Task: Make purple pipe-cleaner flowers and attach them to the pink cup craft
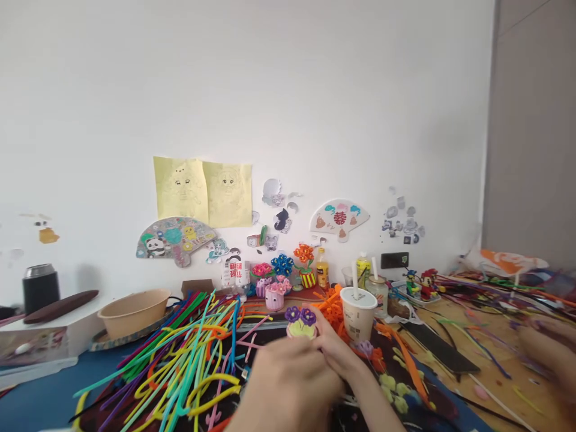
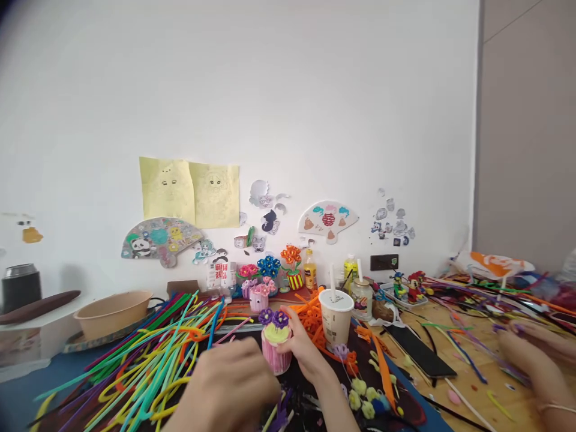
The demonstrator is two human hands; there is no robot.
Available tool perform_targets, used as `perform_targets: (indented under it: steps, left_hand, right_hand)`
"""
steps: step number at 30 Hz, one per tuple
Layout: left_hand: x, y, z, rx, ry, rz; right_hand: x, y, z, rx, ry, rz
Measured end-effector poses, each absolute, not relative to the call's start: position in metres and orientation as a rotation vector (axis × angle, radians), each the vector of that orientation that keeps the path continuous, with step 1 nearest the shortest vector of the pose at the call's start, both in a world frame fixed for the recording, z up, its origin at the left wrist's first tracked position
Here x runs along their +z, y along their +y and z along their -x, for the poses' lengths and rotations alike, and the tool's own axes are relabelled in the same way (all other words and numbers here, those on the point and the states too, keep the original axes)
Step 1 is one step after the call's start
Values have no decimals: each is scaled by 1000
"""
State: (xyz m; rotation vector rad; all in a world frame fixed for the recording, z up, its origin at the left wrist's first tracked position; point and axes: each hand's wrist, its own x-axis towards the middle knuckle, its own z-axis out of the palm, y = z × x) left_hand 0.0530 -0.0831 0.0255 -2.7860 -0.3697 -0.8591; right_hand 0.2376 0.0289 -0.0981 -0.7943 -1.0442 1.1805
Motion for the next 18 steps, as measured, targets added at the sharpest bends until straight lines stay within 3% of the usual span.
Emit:
perform_targets:
  steps: [4, 11, 18]
  left_hand:
    - [21, -23, -39, -1093, -1181, 2660]
    - [-12, 24, -15, -1340, -1602, 2590]
    - [-24, 39, -1, -1584, -1849, 2426]
  right_hand:
    - [-99, 31, -240, 1130, -1047, 812]
    - [-102, 43, -242, 827, -929, 800]
    - [-73, 28, -232, 361, -763, 699]
